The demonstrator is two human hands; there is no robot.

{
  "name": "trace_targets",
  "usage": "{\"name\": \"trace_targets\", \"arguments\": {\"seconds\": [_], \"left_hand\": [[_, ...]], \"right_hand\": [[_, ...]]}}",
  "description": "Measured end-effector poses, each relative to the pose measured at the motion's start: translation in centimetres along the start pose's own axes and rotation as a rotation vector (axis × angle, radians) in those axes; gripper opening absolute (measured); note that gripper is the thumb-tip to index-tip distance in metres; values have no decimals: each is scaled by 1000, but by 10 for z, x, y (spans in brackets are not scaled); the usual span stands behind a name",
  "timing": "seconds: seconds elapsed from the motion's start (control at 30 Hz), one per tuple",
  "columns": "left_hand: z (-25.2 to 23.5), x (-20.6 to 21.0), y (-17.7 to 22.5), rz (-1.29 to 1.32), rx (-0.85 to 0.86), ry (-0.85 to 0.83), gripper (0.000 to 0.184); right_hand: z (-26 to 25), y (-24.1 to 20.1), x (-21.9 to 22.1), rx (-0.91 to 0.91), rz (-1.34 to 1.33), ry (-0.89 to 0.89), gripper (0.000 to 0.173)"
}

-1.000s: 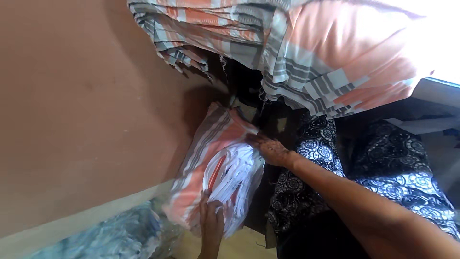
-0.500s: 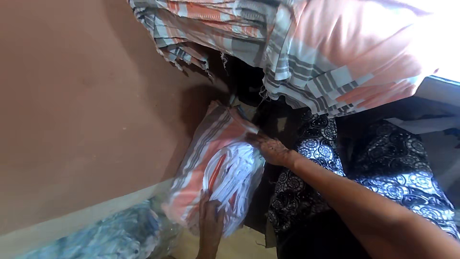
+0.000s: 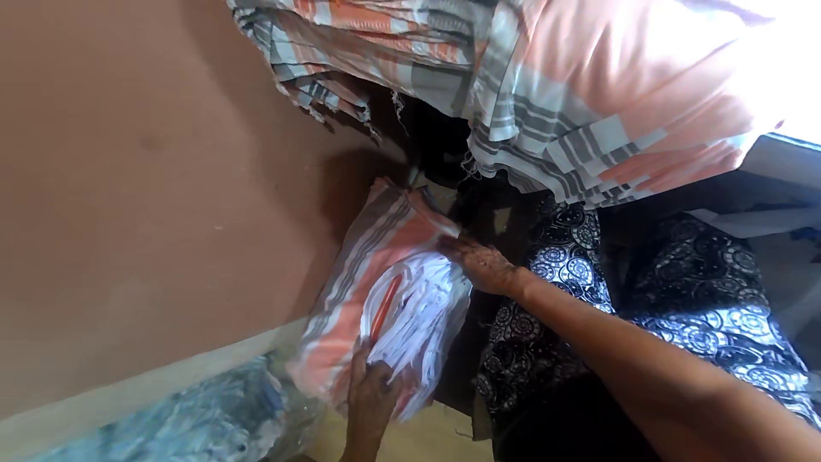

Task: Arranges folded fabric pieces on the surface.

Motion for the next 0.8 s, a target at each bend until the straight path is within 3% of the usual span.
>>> {"name": "trace_targets", "arguments": {"seconds": [0.13,0.3,0.43,0.5,0.7,0.8], "left_hand": [[7,11,4,48,-18,67,10],[18,38,4,-91,-40,-22,25],[10,26,-1,-44,-43,-154,49],[4,15,-5,18,-88,-178,42],[10,14,6,37,9,66,9],[18,32,11,-29,17,110,21]], "right_hand": [[-1,0,0,-13,-9,17,80],[-2,1,1,-20,7,11,77],[-1,1,1,-17,15,2,80],[-1,-1,1,-24,20,15,82],[0,0,-1,-21,21,19,82],[-1,0,0,-29,35,34,82]]}}
Point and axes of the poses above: each hand's wrist, its own z-axis away from the middle knuckle, its own x-axis out of the palm, y = z × x, the point moved 10 cm from there along -z, towards the middle knuckle, and after that the axes turned 5 degrees about z, right-handed, at the moved point
